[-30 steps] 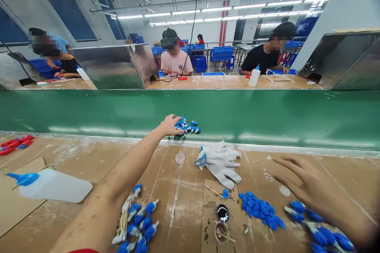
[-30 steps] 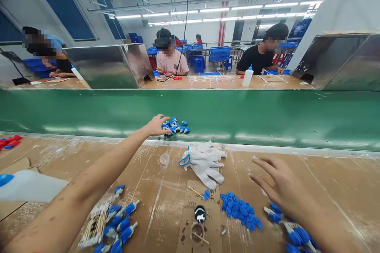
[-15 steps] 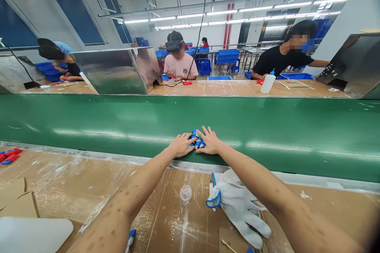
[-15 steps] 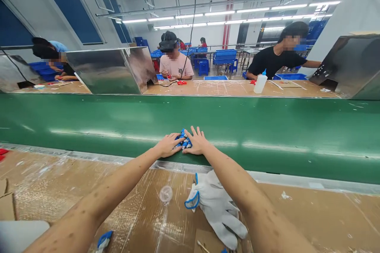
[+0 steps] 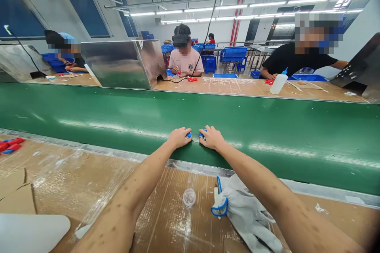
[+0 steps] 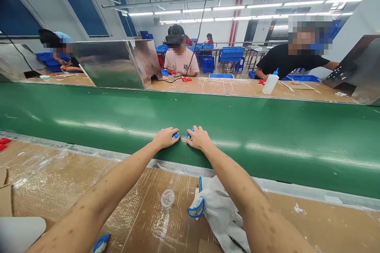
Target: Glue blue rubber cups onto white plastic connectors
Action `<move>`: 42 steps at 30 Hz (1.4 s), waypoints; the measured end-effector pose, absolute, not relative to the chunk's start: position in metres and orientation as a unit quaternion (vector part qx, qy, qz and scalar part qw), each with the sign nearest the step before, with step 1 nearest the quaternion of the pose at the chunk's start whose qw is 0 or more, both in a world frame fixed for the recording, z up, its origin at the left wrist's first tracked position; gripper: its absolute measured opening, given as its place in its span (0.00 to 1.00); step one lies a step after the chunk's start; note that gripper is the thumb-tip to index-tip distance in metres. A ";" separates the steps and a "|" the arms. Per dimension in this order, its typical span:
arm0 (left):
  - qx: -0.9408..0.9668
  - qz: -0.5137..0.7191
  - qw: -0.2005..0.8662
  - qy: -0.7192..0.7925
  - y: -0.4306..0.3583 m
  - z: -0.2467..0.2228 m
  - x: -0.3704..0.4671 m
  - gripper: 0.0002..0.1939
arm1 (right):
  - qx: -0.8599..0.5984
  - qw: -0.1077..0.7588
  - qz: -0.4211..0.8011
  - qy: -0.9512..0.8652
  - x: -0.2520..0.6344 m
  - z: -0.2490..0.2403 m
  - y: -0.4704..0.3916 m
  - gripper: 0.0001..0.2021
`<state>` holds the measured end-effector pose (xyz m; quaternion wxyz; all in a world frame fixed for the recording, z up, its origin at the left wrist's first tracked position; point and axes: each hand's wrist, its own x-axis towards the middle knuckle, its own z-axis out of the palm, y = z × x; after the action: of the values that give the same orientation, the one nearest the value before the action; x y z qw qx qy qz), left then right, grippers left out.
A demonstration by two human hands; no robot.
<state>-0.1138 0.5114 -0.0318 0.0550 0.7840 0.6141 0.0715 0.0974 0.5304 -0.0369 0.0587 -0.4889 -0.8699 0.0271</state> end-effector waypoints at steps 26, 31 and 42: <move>0.887 0.072 0.008 0.456 0.201 -0.022 -0.101 0.08 | -0.422 0.299 0.285 -0.807 0.133 0.084 0.395 0.17; 0.894 0.074 0.066 0.436 0.189 -0.028 -0.111 0.17 | -0.219 0.155 0.310 -0.912 0.091 0.057 0.283 0.16; 0.688 0.373 0.108 0.613 0.109 0.007 -0.185 0.16 | 0.026 -0.073 0.140 -0.987 0.055 0.012 0.253 0.20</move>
<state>-0.1854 0.1094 0.0074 0.1077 0.6881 0.6131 0.3729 0.0550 0.2525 0.0125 -0.0727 0.0258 -0.9872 0.1399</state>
